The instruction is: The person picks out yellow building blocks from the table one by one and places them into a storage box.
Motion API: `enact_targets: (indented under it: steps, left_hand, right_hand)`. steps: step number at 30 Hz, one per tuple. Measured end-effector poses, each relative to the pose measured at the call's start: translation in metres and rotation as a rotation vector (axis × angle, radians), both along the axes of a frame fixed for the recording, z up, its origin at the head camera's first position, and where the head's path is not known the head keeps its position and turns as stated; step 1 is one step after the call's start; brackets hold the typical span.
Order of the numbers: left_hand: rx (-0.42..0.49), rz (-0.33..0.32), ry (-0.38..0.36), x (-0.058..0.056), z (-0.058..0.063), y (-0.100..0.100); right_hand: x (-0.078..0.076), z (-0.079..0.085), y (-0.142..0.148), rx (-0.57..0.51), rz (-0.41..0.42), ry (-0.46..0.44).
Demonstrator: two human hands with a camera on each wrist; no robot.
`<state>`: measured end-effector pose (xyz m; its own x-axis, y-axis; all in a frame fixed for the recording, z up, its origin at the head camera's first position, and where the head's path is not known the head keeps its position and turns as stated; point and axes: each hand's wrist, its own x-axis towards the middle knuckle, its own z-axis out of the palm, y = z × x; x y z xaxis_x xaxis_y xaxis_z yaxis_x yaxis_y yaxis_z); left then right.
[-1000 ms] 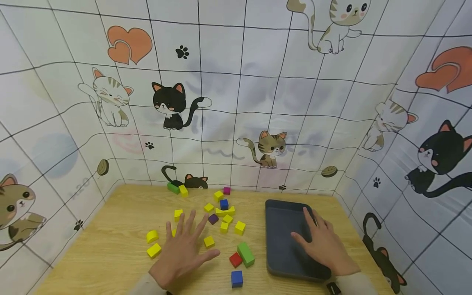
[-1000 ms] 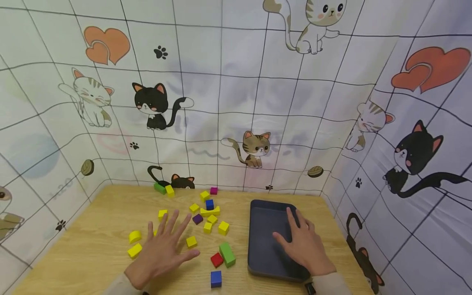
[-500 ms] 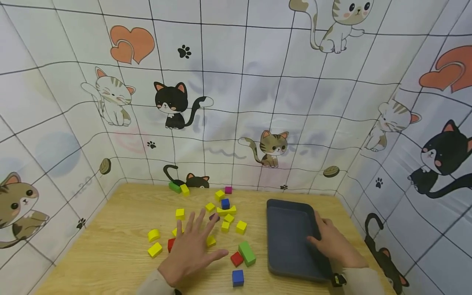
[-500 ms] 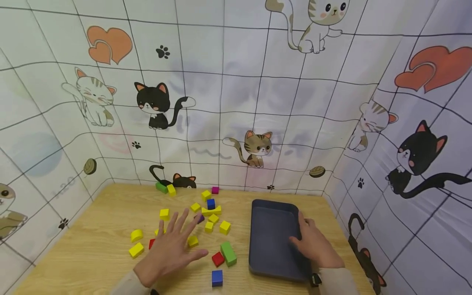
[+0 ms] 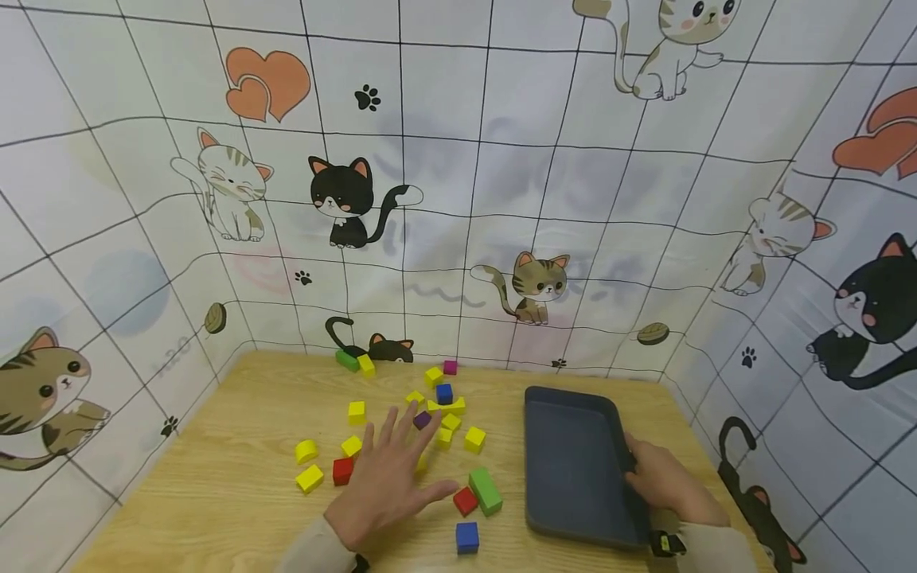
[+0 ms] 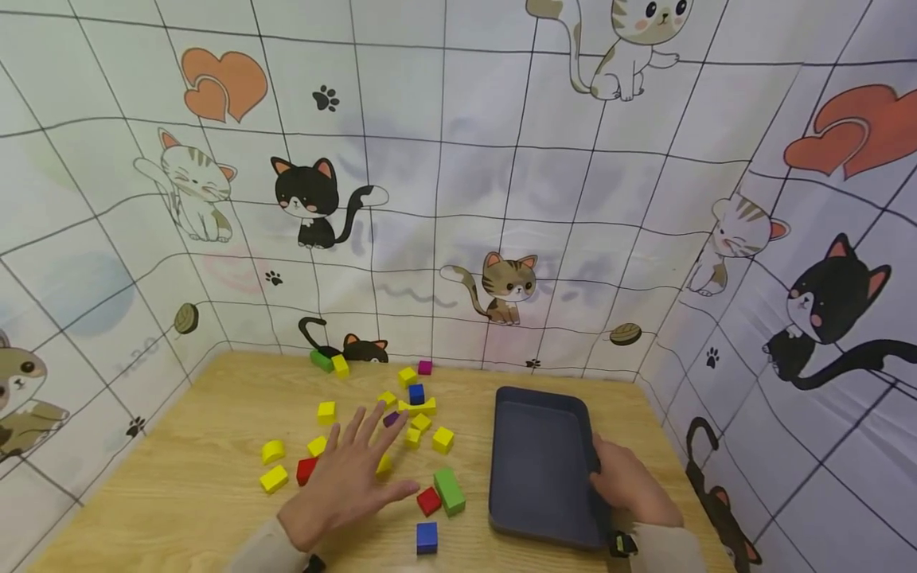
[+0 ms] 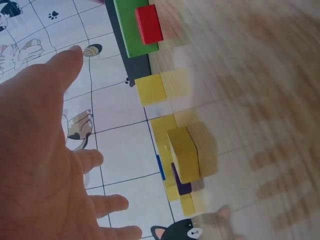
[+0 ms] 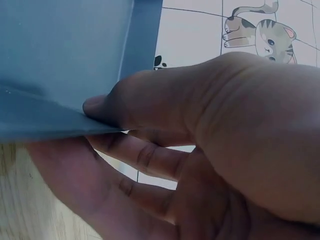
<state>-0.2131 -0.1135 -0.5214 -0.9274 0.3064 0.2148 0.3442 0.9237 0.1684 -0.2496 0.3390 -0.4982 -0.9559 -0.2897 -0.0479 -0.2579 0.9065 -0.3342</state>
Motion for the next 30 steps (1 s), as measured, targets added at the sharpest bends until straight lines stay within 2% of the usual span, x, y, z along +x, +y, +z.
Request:
enact_targets:
  steps: [5,12,30]
  left_hand:
    - [-0.003,-0.025,-0.022,-0.004,0.001,0.007]
    - [0.004,-0.071,0.008,-0.011,0.002,0.018]
    - [0.037,-0.141,-0.064,-0.036,0.004,0.056]
  right_hand:
    - [0.0,0.0,0.0,-0.027,-0.024,-0.039]
    - [-0.001,0.003,-0.001,-0.056,-0.055,-0.068]
    - [-0.002,0.007,-0.002,-0.085,-0.094,-0.124]
